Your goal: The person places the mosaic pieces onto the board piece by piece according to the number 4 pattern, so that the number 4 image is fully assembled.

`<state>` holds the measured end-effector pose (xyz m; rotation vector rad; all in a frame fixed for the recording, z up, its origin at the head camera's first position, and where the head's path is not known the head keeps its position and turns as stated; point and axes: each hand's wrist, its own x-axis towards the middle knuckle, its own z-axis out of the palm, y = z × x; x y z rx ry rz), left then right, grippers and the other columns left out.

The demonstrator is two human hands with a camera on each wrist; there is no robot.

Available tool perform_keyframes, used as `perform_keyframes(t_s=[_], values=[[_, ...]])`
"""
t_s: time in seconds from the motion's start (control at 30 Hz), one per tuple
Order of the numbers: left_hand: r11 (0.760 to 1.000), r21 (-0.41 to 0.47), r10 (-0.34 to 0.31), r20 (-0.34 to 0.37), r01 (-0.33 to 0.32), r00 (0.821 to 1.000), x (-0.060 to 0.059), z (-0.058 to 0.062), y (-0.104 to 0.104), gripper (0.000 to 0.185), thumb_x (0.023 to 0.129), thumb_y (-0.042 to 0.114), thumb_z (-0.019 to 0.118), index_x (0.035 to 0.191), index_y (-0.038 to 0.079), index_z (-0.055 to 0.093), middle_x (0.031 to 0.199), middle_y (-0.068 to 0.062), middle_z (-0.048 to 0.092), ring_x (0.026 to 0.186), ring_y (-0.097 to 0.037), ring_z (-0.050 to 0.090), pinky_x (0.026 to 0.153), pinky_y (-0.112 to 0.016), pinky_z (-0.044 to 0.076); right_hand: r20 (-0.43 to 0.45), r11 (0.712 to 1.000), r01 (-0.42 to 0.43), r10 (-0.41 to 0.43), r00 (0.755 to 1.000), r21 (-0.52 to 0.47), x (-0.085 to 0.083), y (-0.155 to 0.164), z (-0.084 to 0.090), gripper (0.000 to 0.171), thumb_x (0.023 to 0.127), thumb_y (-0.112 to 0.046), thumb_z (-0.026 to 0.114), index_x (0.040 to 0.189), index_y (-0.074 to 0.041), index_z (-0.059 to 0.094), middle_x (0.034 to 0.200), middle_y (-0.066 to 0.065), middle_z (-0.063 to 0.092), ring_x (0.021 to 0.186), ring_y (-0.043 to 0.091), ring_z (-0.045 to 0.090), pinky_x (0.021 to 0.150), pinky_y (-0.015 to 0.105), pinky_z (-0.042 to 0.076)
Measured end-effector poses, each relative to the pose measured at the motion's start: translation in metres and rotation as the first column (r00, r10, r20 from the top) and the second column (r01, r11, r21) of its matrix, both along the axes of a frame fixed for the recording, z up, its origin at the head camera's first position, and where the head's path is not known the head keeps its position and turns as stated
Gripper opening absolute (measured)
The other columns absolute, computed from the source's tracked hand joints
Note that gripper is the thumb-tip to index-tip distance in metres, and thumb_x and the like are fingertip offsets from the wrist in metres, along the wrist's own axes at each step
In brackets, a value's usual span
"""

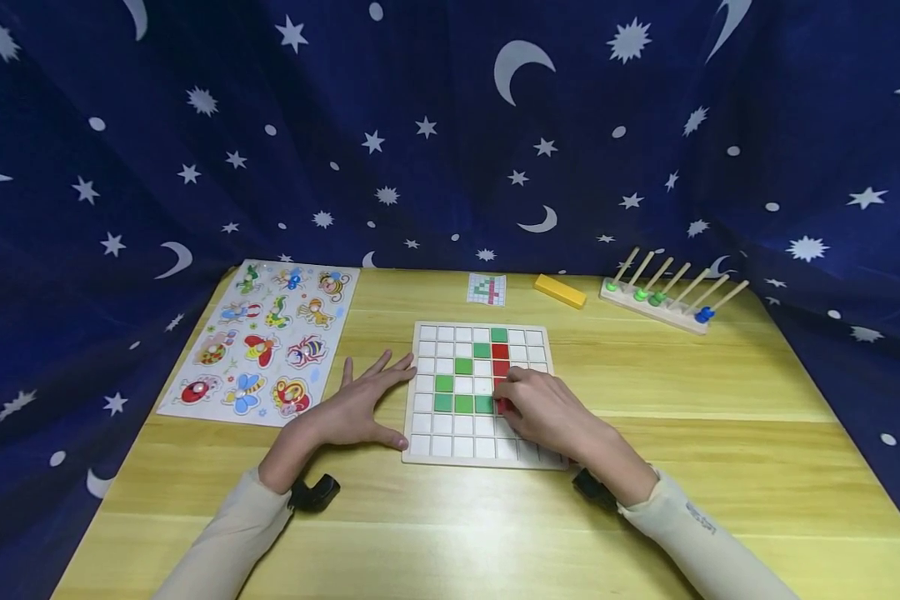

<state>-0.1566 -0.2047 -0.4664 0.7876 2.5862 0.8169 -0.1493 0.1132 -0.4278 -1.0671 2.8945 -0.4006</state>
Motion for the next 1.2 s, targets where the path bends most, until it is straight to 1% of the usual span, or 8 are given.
perform_keyframes(t_s=[0.13, 0.3, 0.57, 0.73, 0.97, 1.07, 1.2], values=[[1.000, -0.004, 0.001, 0.000, -0.001, 1.000, 0.000, 0.000, 0.000, 0.107, 0.072, 0.055, 0.085, 0.158, 0.019, 0.033, 0.167, 0.004, 0.012, 0.152, -0.026, 0.000, 0.108, -0.070, -0.016, 0.005, 1.000, -0.005, 0.005, 1.000, -0.002, 0.000, -0.002, -0.001, 0.009, 0.084, -0.006, 0.077, 0.092, -0.011, 0.075, 0.081, -0.002, 0.055, 0.066, 0.012, 0.046, 0.057, 0.027, 0.042], [1.000, -0.003, 0.000, -0.005, 0.000, 1.000, 0.000, -0.001, 0.000, 0.107, 0.071, 0.055, 0.085, 0.158, 0.020, 0.033, 0.167, 0.004, 0.013, 0.152, -0.026, -0.001, 0.108, -0.070, -0.016, 0.006, 1.000, -0.010, 0.010, 1.000, 0.005, 0.000, -0.003, -0.001, 0.011, 0.084, -0.006, 0.077, 0.094, -0.009, 0.076, 0.084, 0.000, 0.058, 0.068, 0.013, 0.048, 0.058, 0.028, 0.044], [1.000, 0.003, -0.003, -0.017, 0.003, 1.000, 0.000, -0.003, 0.000, 0.106, 0.071, 0.056, 0.085, 0.157, 0.019, 0.034, 0.166, 0.003, 0.014, 0.153, -0.027, 0.001, 0.107, -0.071, -0.015, 0.003, 1.000, 0.021, -0.021, 1.000, -0.004, 0.000, 0.001, 0.002, 0.024, 0.079, -0.004, 0.078, 0.102, -0.008, 0.075, 0.087, 0.001, 0.061, 0.066, 0.012, 0.047, 0.057, 0.027, 0.043], [1.000, 0.003, -0.006, -0.022, 0.006, 1.000, 0.000, -0.003, 0.000, 0.107, 0.071, 0.056, 0.085, 0.157, 0.019, 0.034, 0.166, 0.003, 0.014, 0.152, -0.028, 0.002, 0.107, -0.071, -0.015, 0.014, 0.998, 0.060, -0.059, 0.998, -0.019, 0.002, 0.011, 0.005, 0.028, 0.080, -0.003, 0.077, 0.108, -0.006, 0.075, 0.087, 0.001, 0.062, 0.066, 0.011, 0.048, 0.058, 0.027, 0.044], [1.000, -0.007, -0.003, -0.016, 0.003, 1.000, 0.001, -0.002, 0.001, 0.107, 0.071, 0.056, 0.085, 0.158, 0.019, 0.033, 0.167, 0.004, 0.013, 0.152, -0.027, 0.001, 0.108, -0.071, -0.015, 0.021, 0.993, 0.116, -0.116, 0.993, 0.009, 0.007, 0.033, 0.008, 0.026, 0.080, -0.005, 0.078, 0.105, -0.005, 0.074, 0.089, 0.001, 0.062, 0.069, 0.012, 0.053, 0.061, 0.031, 0.049], [1.000, -0.001, -0.001, -0.010, 0.001, 1.000, 0.001, -0.001, 0.001, 0.106, 0.072, 0.054, 0.085, 0.157, 0.019, 0.034, 0.167, 0.004, 0.013, 0.152, -0.027, 0.001, 0.108, -0.070, -0.016, 0.030, 0.990, 0.140, -0.141, 0.990, 0.013, 0.011, 0.043, 0.010, 0.025, 0.080, -0.006, 0.078, 0.104, -0.005, 0.074, 0.087, 0.000, 0.061, 0.068, 0.012, 0.051, 0.061, 0.032, 0.047], [1.000, 0.005, 0.002, -0.003, -0.002, 1.000, 0.001, 0.000, 0.000, 0.106, 0.071, 0.054, 0.086, 0.158, 0.019, 0.034, 0.167, 0.003, 0.013, 0.152, -0.027, 0.001, 0.109, -0.069, -0.017, 0.044, 0.986, 0.164, -0.165, 0.985, 0.025, 0.015, 0.053, 0.011, 0.024, 0.080, -0.007, 0.080, 0.103, -0.005, 0.073, 0.083, -0.002, 0.057, 0.065, 0.013, 0.046, 0.058, 0.030, 0.042]])
